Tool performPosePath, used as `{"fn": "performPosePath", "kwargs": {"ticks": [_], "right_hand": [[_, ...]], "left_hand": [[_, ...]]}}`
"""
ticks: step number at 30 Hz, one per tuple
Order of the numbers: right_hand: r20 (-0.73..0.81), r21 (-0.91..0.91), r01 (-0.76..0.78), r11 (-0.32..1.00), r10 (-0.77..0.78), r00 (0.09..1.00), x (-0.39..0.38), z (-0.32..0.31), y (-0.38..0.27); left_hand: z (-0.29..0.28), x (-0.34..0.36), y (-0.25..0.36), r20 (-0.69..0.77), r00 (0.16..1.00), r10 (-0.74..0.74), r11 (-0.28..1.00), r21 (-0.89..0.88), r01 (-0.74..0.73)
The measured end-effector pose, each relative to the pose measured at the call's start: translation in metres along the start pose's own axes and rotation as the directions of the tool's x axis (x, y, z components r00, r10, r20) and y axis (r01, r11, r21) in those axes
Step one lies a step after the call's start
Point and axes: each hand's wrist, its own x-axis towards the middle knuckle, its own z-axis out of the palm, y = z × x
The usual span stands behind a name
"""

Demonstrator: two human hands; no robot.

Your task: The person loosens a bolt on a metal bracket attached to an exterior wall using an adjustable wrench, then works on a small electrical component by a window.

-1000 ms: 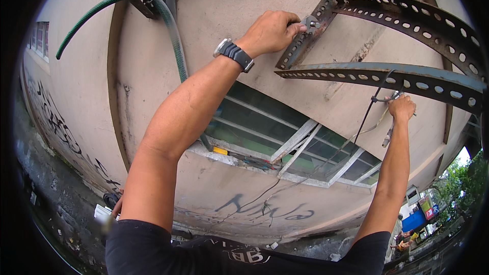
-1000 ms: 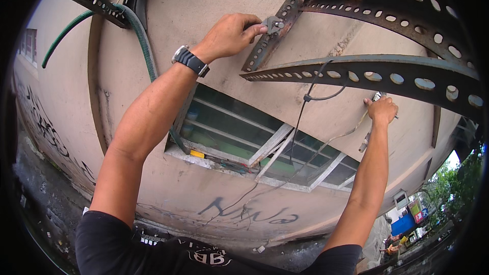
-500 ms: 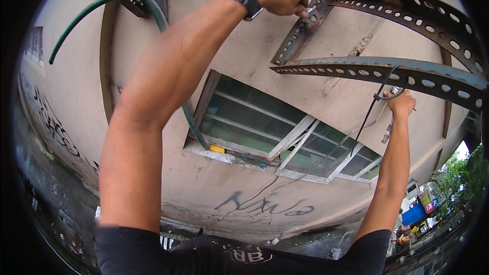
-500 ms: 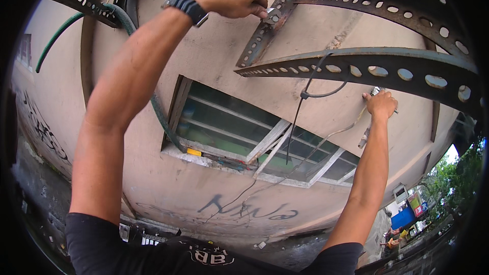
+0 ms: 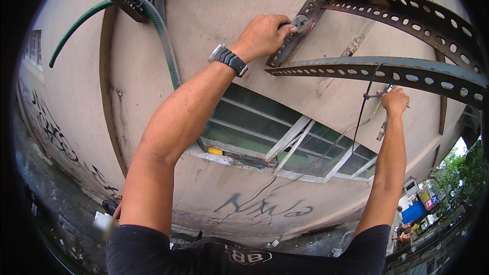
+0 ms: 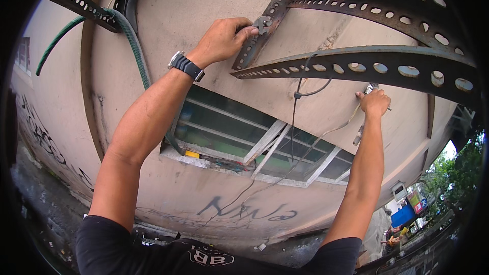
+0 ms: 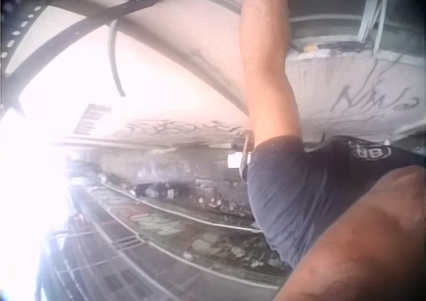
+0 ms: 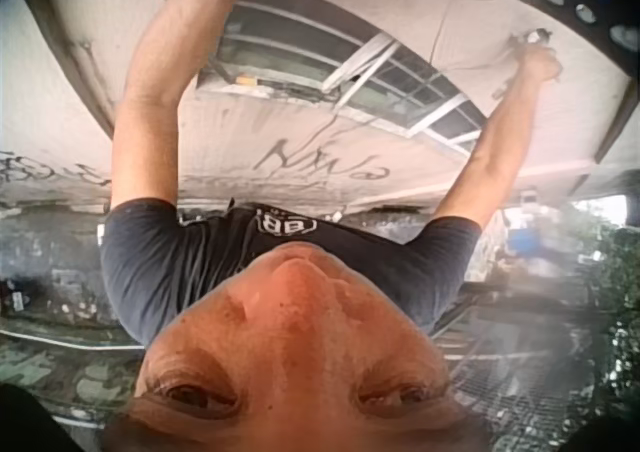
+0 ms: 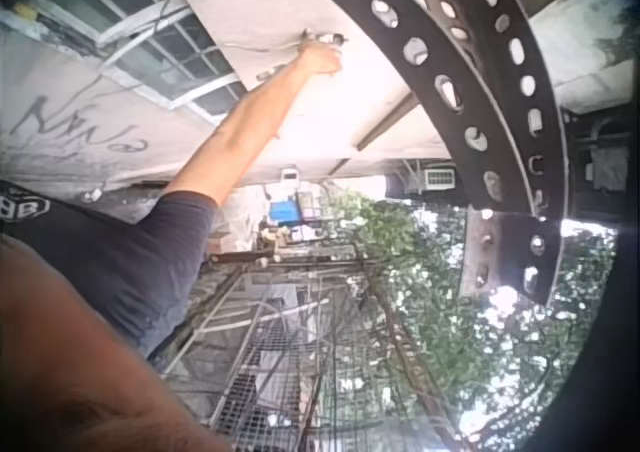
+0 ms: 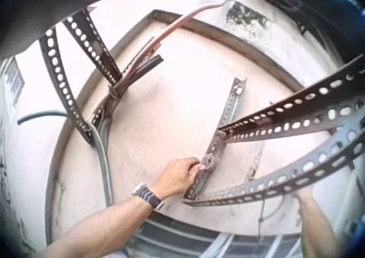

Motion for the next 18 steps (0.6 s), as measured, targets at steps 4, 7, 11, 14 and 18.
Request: {"fn": "performPosePath", "kwargs": {"ticks": [4, 7, 11, 14, 18], "right_hand": [[-0.014, -0.004, 0.005, 1.000, -0.005, 1.000, -0.001, -0.001, 0.000], [-0.008, -0.003, -0.012, 1.000, 0.012, 1.000, 0.000, 0.003, 0.004], [0.003, -0.001, -0.002, 1.000, 0.002, 1.000, 0.001, -0.001, 0.002], [0.018, 0.017, -0.012, 1.000, 0.012, 1.000, -0.001, 0.000, 0.004], [0.016, 0.003, -0.006, 1.000, 0.006, 1.000, -0.004, -0.003, 0.001]], "left_hand": [[0.006, 0.002, 0.003, -0.012, 1.000, -0.025, 0.999, -0.020, 0.025], [0.000, 0.008, 0.009, 0.060, 0.998, -0.034, 0.999, 0.035, 0.032], [-0.024, 0.039, -0.004, 0.195, 0.968, 0.157, 0.950, 0.239, -0.202], [-0.057, 0.099, 0.053, 0.585, 0.807, 0.082, 0.780, 0.467, -0.417], [-0.063, 0.126, 0.067, 0.726, 0.688, -0.010, 0.610, 0.549, -0.571]]}}
